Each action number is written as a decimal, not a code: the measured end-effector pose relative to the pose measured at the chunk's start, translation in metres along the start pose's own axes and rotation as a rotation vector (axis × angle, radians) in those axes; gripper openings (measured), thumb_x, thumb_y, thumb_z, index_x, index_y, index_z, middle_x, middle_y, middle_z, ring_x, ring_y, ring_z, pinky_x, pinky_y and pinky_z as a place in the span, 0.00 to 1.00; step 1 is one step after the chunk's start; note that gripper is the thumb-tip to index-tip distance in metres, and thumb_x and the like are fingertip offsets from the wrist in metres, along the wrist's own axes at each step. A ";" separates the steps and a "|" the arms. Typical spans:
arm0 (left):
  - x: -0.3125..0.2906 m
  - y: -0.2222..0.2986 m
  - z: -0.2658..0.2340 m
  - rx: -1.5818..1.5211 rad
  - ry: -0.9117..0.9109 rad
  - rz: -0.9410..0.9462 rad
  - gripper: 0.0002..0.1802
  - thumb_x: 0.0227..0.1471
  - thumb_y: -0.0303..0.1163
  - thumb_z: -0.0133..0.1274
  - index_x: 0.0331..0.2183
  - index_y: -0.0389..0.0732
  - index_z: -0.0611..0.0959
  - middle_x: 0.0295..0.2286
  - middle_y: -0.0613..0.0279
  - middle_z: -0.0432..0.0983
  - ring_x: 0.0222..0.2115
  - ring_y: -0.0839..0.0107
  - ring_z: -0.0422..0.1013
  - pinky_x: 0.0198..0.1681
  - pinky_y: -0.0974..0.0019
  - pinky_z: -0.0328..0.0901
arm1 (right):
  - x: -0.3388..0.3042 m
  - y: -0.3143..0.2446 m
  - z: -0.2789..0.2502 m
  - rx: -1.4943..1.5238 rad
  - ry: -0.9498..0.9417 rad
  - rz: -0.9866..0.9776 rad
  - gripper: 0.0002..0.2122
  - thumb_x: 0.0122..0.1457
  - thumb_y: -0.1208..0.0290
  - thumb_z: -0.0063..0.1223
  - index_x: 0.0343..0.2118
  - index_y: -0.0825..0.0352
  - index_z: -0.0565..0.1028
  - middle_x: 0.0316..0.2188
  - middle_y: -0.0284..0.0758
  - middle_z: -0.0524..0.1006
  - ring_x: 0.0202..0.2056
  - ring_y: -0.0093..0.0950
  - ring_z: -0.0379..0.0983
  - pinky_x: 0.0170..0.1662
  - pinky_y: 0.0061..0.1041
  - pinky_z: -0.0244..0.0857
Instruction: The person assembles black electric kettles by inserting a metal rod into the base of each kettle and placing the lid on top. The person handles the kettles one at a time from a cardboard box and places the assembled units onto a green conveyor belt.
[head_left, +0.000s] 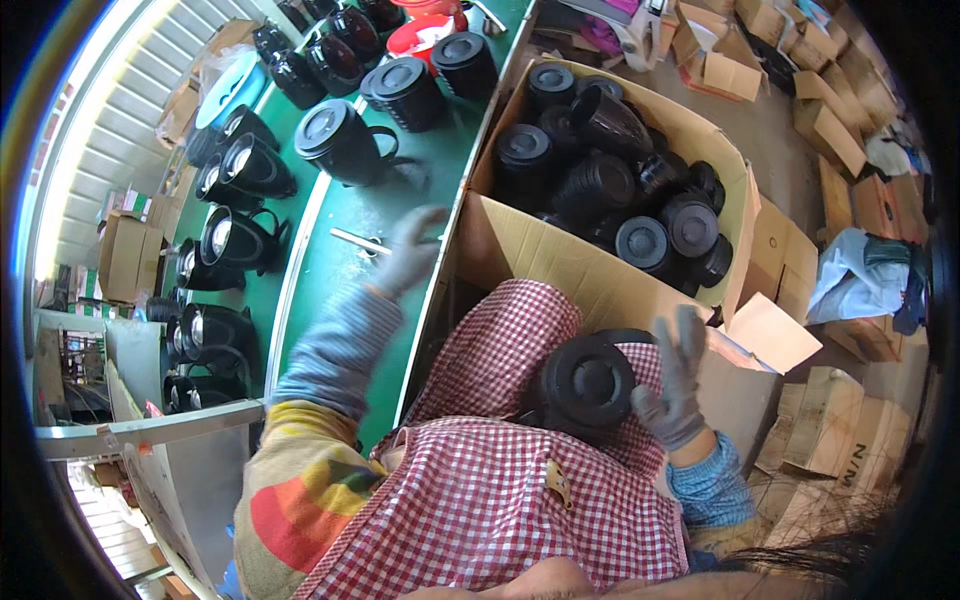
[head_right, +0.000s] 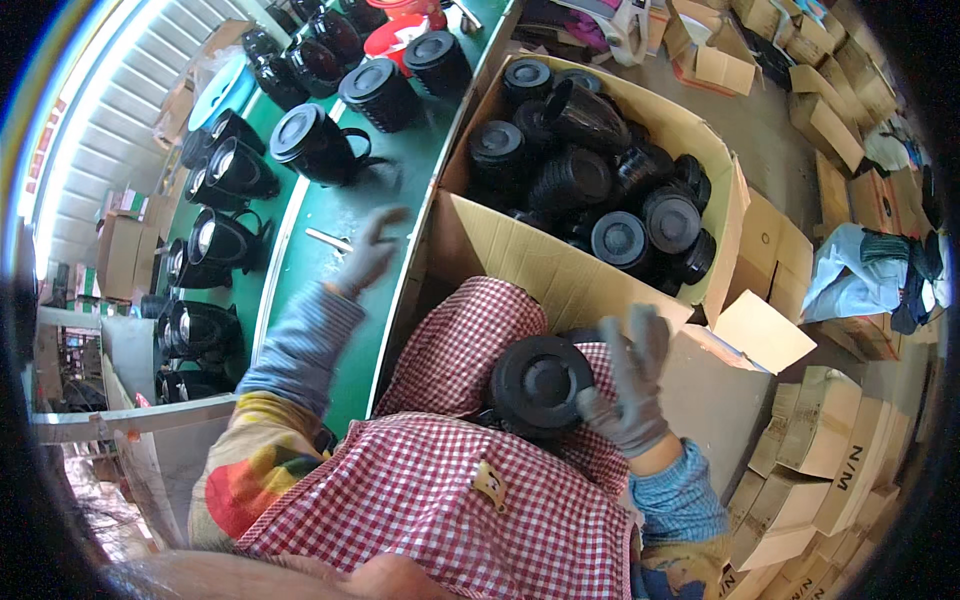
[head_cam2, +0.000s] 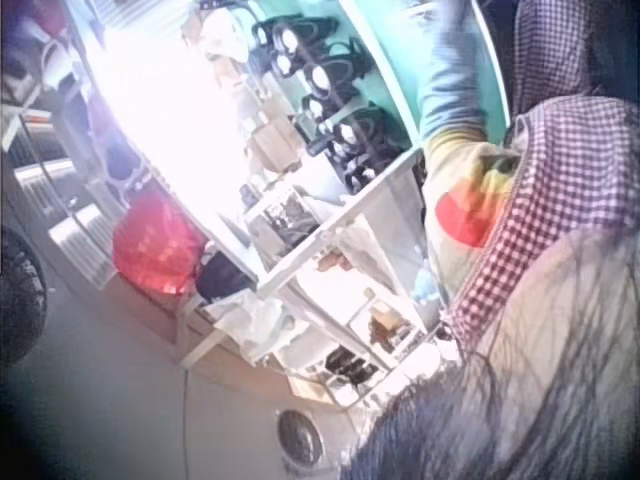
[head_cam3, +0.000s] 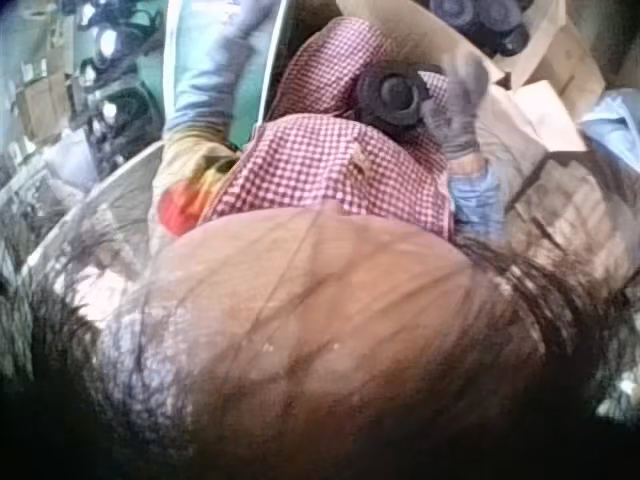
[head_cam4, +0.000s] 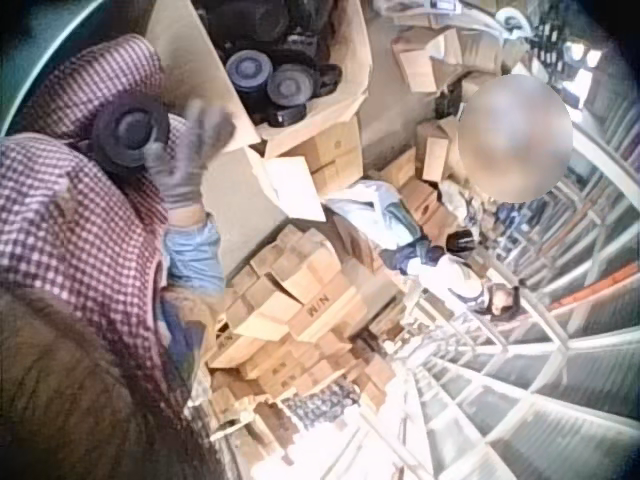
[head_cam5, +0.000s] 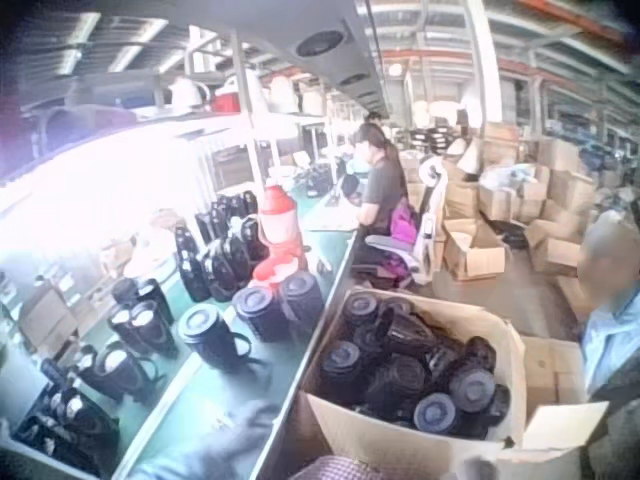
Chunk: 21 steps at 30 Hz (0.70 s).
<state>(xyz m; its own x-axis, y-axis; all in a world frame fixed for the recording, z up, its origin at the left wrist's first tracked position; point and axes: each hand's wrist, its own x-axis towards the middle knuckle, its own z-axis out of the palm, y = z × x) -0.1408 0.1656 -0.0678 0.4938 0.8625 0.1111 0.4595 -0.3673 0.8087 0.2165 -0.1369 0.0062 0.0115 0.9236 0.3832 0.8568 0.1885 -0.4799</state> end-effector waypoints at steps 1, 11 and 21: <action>0.002 -0.009 -0.050 0.513 -0.013 0.093 0.32 0.45 0.25 0.58 0.55 0.42 0.76 0.51 0.49 0.74 0.55 0.50 0.68 0.59 0.55 0.63 | -0.006 0.006 0.001 0.075 0.044 0.086 0.36 0.64 0.41 0.45 0.66 0.66 0.62 0.66 0.49 0.58 0.68 0.48 0.51 0.69 0.50 0.43; 0.002 0.104 -0.079 0.614 -0.461 0.000 0.14 0.58 0.42 0.56 0.36 0.40 0.83 0.26 0.51 0.78 0.29 0.52 0.76 0.33 0.54 0.68 | 0.070 -0.044 -0.024 -0.210 0.028 -0.290 0.29 0.58 0.50 0.55 0.59 0.63 0.71 0.59 0.43 0.70 0.60 0.44 0.64 0.66 0.51 0.49; -0.015 0.240 0.042 0.314 -0.790 0.547 0.19 0.56 0.47 0.57 0.41 0.41 0.83 0.30 0.49 0.80 0.32 0.50 0.78 0.36 0.54 0.70 | 0.048 -0.032 -0.061 -0.081 -0.344 0.001 0.21 0.59 0.53 0.56 0.53 0.58 0.78 0.33 0.41 0.83 0.35 0.39 0.81 0.39 0.36 0.74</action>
<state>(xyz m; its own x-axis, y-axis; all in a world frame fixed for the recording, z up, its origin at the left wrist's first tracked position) -0.0070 0.0497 0.1005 0.9900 0.1124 -0.0849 0.1407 -0.8166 0.5598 0.2211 -0.1190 0.0881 -0.1500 0.9847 0.0882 0.8952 0.1732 -0.4107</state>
